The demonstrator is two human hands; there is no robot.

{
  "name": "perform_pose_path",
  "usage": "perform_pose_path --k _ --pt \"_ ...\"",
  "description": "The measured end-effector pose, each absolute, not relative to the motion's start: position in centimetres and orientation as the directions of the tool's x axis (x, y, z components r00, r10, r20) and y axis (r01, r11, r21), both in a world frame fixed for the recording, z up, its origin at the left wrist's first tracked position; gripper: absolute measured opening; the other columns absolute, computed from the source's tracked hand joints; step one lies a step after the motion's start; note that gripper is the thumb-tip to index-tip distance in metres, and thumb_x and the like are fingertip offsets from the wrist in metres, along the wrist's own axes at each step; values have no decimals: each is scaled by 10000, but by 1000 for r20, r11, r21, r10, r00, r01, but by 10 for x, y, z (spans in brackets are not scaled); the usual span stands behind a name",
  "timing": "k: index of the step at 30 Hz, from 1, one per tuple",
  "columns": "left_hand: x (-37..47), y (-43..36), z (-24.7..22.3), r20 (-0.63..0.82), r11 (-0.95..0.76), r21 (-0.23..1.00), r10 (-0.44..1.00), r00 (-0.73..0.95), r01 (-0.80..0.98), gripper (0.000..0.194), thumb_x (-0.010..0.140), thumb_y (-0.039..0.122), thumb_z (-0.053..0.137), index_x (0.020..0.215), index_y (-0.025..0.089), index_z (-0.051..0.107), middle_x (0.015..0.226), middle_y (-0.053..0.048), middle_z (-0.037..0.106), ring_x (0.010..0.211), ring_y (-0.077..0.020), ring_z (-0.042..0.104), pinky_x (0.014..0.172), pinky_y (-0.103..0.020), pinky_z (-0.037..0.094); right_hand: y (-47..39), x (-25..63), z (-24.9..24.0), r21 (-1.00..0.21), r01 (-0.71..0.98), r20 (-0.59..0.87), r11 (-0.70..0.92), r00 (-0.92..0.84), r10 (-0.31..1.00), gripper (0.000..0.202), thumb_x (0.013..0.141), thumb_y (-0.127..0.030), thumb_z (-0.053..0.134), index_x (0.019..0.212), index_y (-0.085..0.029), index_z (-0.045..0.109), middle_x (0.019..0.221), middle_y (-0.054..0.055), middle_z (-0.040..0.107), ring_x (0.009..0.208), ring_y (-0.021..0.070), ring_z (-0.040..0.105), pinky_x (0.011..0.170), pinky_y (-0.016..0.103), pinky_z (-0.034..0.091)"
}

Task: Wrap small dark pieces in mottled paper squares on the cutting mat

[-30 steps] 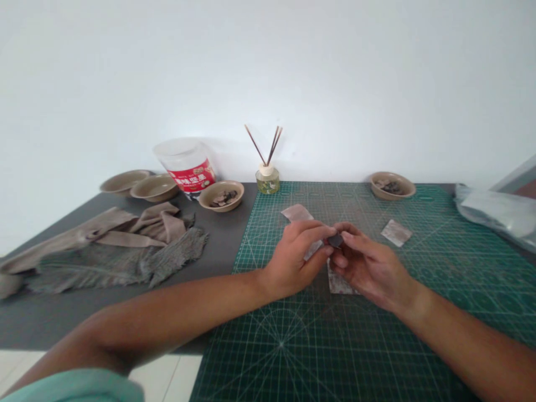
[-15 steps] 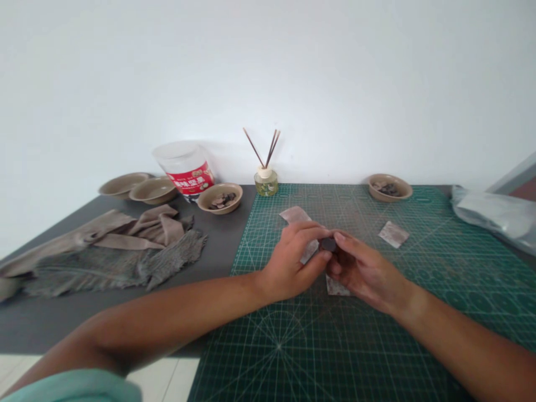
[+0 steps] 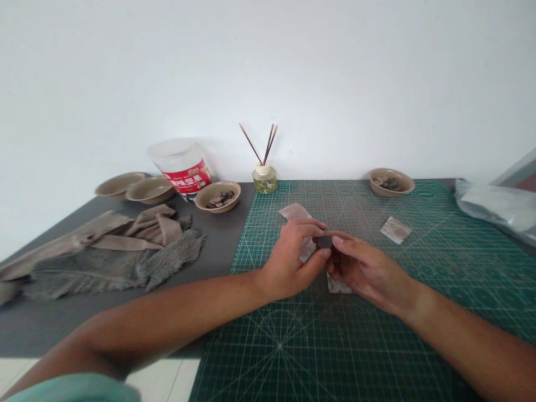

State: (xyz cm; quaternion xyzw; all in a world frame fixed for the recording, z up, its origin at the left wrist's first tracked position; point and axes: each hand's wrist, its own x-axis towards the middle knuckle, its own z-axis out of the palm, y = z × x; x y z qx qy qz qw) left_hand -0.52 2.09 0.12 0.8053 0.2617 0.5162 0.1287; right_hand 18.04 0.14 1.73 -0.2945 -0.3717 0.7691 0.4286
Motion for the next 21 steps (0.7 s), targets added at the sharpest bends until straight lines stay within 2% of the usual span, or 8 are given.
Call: perform_pose_path --k 13,21 --pt "-3 18 1 761 -834 467 548 346 295 286 918 211 644 1145 238 473 1195 -94 653 1125 -229 630 974 -457 506 1 179 13 -798 -467 -120 -380 -496 860 185 895 -354 751 977 -187 756 802 6 657 652 117 565 578 218 476" --pt "-6 17 2 758 -843 456 536 372 285 281 933 214 609 1173 237 464 1203 -103 637 1133 -235 624 965 -462 508 0 176 13 -793 -486 -101 -369 -491 865 193 855 -355 789 954 -191 764 795 7 660 650 118 548 572 209 479"
